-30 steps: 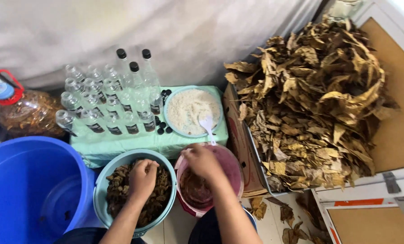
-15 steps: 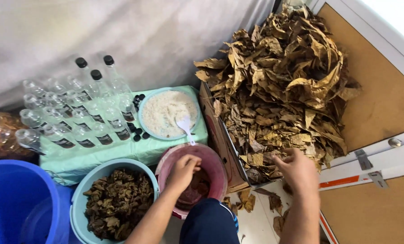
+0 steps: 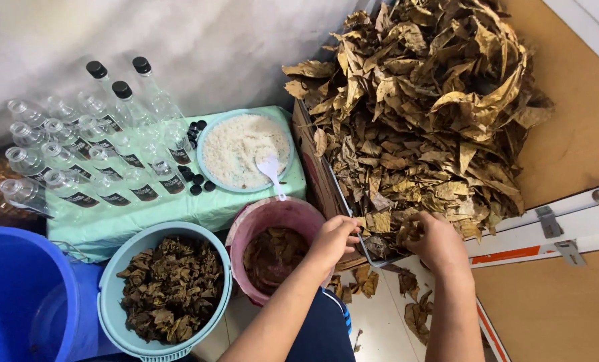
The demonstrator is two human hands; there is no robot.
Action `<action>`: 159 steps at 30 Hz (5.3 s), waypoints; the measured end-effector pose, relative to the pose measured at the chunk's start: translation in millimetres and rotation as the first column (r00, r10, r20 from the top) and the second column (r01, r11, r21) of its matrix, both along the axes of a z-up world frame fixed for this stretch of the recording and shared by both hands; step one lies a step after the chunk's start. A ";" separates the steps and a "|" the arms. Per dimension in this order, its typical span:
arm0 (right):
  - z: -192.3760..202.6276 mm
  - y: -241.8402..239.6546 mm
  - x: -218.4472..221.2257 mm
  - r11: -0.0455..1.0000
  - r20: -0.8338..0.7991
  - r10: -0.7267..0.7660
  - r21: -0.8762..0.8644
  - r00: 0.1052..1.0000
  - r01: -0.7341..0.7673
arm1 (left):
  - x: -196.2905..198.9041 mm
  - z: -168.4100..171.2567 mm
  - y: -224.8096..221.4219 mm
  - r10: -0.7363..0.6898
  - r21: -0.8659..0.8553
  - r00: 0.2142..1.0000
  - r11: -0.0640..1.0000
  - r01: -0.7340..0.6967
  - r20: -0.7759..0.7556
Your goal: Crushing dried leaves by hand and mixing them into a base material to form charcoal briquettes.
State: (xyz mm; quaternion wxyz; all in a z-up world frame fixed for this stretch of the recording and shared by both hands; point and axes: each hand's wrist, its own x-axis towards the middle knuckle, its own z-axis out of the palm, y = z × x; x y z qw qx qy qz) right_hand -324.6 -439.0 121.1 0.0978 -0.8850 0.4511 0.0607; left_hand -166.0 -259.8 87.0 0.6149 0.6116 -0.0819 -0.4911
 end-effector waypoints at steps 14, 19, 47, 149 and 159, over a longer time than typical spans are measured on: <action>9.4 6.6 11.4 0.997 -0.049 0.066 0.032 0.997 -0.064 | -5.7 -7.7 0.9 -0.069 -0.026 0.997 0.997 0.068 -0.041; 38.8 16.9 25.3 0.991 -0.088 0.101 -0.075 0.991 -0.108 | -0.9 36.1 11.9 -0.160 0.085 0.969 0.986 0.146 0.187; 7.5 195.8 188.3 0.909 0.455 0.412 -0.145 0.790 -0.391 | 87.4 -7.9 64.4 0.640 0.235 0.728 0.768 -0.596 -0.245; -31.0 389.2 267.4 0.220 0.866 0.054 0.476 0.498 -0.851 | 197.3 -45.6 270.2 0.770 -0.125 0.597 0.585 -0.801 -0.225; -72.6 340.8 298.0 0.275 0.551 -0.336 0.833 0.764 -0.480 | 154.8 3.1 250.8 0.274 -0.001 0.834 0.950 -0.312 0.480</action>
